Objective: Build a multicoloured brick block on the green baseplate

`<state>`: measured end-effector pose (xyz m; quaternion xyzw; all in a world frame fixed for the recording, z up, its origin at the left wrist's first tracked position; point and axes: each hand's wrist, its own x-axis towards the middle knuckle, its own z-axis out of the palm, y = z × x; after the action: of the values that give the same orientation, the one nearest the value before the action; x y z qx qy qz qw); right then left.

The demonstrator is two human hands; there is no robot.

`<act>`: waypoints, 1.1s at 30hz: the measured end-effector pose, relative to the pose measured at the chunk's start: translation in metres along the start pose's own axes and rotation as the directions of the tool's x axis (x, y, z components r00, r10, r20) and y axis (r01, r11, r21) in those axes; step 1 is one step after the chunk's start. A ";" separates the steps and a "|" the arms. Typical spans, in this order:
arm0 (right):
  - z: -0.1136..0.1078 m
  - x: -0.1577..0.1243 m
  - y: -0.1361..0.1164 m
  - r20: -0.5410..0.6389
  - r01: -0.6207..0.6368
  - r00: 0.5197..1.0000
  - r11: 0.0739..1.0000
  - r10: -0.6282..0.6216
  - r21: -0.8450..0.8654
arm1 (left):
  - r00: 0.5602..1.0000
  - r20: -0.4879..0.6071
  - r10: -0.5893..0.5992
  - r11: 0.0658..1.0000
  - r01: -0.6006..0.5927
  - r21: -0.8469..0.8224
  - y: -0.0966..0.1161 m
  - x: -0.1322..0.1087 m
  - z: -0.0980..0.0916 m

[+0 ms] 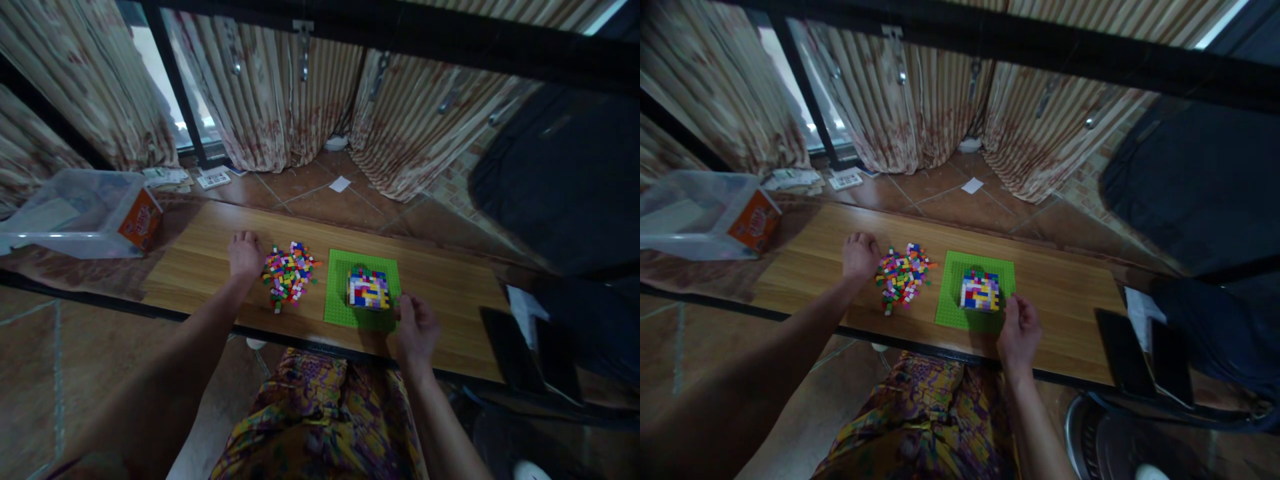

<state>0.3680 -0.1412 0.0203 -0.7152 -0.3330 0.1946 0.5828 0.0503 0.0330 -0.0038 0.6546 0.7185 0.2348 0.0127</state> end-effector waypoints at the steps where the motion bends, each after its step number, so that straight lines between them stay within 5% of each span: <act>1: -0.002 -0.004 -0.004 -0.021 0.008 1.000 1.000 -0.008 -0.008 | 1.000 -0.001 -0.002 1.000 0.002 -0.003 0.000 0.000 0.000; 4: 0.000 -0.025 -0.013 0.030 0.048 0.998 0.998 -0.047 -0.036 | 1.000 -0.009 -0.008 1.000 0.008 -0.006 0.000 -0.001 0.000; 6: 0.009 -0.045 -0.019 0.169 0.104 0.981 0.993 -0.093 -0.054 | 1.000 -0.009 -0.007 1.000 0.007 -0.005 0.001 -0.003 -0.001; 8: 0.023 -0.067 -0.023 0.375 0.202 0.912 0.978 -0.166 -0.060 | 1.000 0.000 -0.021 1.000 0.021 0.006 0.002 -0.003 -0.002; 11: 0.051 -0.094 -0.029 0.611 0.349 0.746 0.937 -0.263 -0.024 | 1.000 0.007 -0.026 1.000 0.026 0.010 0.002 -0.004 -0.003; 16: 0.097 -0.116 -0.034 0.685 0.569 0.610 0.822 -0.398 -0.030 | 1.000 0.010 -0.025 1.000 0.025 0.017 0.003 -0.006 -0.004; 23: 0.132 -0.119 -0.025 0.640 0.721 0.625 0.645 -0.447 -0.254 | 1.000 0.002 -0.031 1.000 0.031 -0.005 0.003 -0.007 -0.004; 33: 0.119 -0.093 -0.016 0.615 0.740 0.640 0.584 -0.461 -0.332 | 0.999 0.006 -0.038 0.999 0.038 -0.013 0.003 -0.006 -0.004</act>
<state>0.2192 -0.1209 -0.0035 -0.6198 -0.7324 0.0369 0.2795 0.0528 0.0258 -0.0015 0.6414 0.7292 0.2374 0.0237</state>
